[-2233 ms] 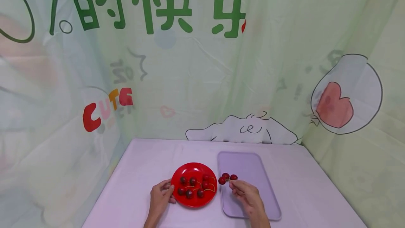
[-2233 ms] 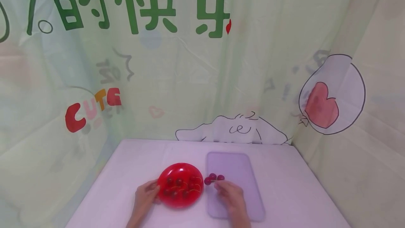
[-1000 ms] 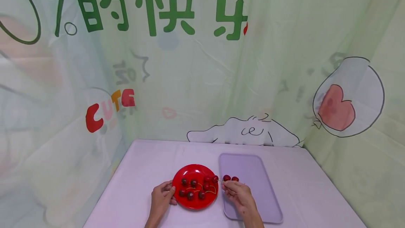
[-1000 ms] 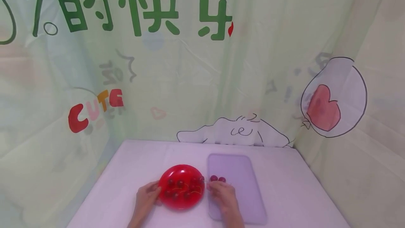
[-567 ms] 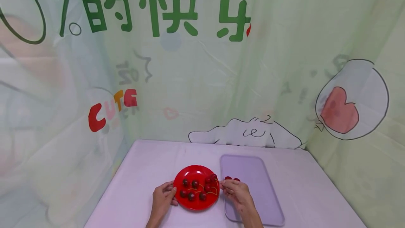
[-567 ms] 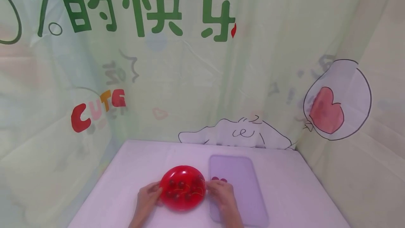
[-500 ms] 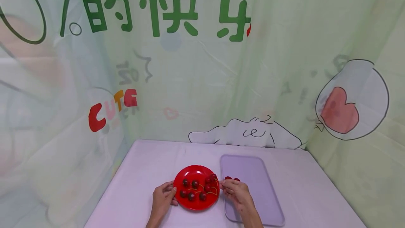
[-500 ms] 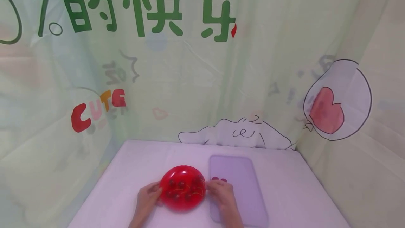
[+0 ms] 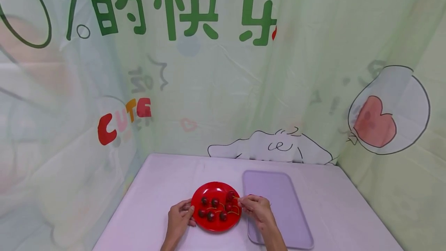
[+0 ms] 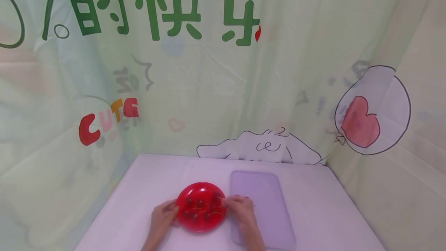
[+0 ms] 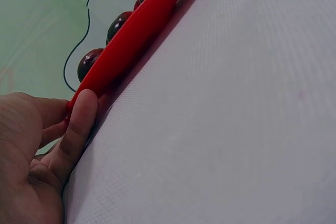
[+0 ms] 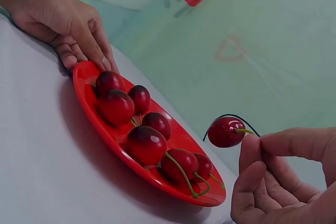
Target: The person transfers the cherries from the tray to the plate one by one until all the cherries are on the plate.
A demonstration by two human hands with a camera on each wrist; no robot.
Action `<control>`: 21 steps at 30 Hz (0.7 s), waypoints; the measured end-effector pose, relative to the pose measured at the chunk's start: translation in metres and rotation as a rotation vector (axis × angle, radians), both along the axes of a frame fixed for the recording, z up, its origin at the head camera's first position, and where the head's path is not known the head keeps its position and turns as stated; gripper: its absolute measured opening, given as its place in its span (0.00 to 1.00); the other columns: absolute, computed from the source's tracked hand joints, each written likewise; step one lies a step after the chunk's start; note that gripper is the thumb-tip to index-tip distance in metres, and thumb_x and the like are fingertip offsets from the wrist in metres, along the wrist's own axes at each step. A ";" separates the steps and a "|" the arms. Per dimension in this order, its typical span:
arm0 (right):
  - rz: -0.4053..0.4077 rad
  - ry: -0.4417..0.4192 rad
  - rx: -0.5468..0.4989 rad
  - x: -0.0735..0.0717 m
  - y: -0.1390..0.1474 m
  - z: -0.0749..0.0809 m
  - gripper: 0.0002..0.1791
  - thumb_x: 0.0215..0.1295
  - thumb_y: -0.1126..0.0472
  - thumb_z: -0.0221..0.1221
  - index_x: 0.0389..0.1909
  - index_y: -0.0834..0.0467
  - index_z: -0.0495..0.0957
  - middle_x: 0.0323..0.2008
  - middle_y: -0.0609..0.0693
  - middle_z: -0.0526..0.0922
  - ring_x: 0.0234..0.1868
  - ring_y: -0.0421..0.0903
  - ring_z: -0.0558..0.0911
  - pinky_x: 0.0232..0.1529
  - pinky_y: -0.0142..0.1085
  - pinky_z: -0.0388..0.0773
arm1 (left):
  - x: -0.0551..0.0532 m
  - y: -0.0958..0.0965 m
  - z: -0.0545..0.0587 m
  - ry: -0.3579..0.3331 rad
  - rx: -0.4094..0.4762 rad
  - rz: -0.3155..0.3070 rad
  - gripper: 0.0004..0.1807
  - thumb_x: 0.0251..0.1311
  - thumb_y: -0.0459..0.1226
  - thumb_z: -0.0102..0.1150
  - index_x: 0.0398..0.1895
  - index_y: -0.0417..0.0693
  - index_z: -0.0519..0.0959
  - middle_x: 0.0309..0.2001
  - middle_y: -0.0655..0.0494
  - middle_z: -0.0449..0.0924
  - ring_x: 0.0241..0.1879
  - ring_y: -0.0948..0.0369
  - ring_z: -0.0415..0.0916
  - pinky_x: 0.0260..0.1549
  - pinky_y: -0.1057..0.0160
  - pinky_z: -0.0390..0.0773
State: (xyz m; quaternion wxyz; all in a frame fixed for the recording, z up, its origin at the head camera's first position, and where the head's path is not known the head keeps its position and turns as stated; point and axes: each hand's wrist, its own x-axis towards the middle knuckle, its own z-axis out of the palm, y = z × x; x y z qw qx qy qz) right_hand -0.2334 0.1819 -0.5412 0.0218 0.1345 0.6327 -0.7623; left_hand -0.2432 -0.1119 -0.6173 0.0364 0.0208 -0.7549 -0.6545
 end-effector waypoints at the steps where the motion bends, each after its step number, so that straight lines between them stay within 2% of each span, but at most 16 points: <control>1: -0.002 0.001 0.013 -0.001 -0.001 0.000 0.06 0.71 0.69 0.69 0.40 0.70 0.89 0.29 0.51 0.92 0.32 0.42 0.89 0.37 0.30 0.90 | 0.000 0.000 0.000 -0.002 -0.003 0.000 0.23 0.75 0.30 0.65 0.70 0.31 0.78 0.47 0.41 0.88 0.22 0.57 0.87 0.26 0.63 0.91; 4: -0.006 0.005 0.034 -0.002 -0.005 -0.001 0.06 0.71 0.69 0.68 0.39 0.70 0.89 0.29 0.50 0.92 0.31 0.41 0.88 0.35 0.30 0.89 | 0.001 0.000 0.001 -0.008 -0.002 0.001 0.23 0.75 0.30 0.65 0.70 0.31 0.79 0.47 0.41 0.88 0.22 0.57 0.87 0.26 0.63 0.91; 13: 0.016 0.097 0.057 -0.005 -0.014 0.001 0.06 0.70 0.70 0.66 0.35 0.68 0.89 0.27 0.48 0.92 0.28 0.38 0.87 0.31 0.26 0.84 | -0.001 0.000 -0.002 0.002 0.019 -0.002 0.23 0.75 0.30 0.65 0.69 0.30 0.79 0.48 0.39 0.87 0.22 0.56 0.87 0.26 0.63 0.91; 17: -0.007 0.075 0.067 -0.007 -0.018 -0.002 0.04 0.68 0.71 0.68 0.36 0.69 0.88 0.27 0.50 0.92 0.27 0.39 0.88 0.30 0.26 0.84 | -0.001 0.000 -0.004 0.001 0.010 -0.006 0.23 0.76 0.31 0.65 0.70 0.31 0.79 0.48 0.40 0.88 0.22 0.56 0.87 0.26 0.63 0.91; 21: -0.033 0.049 0.072 -0.006 -0.022 0.000 0.06 0.69 0.71 0.68 0.40 0.73 0.86 0.28 0.53 0.93 0.27 0.40 0.89 0.30 0.26 0.84 | -0.001 0.000 -0.005 0.004 0.013 -0.009 0.23 0.75 0.30 0.65 0.70 0.31 0.79 0.47 0.40 0.88 0.22 0.56 0.87 0.26 0.63 0.91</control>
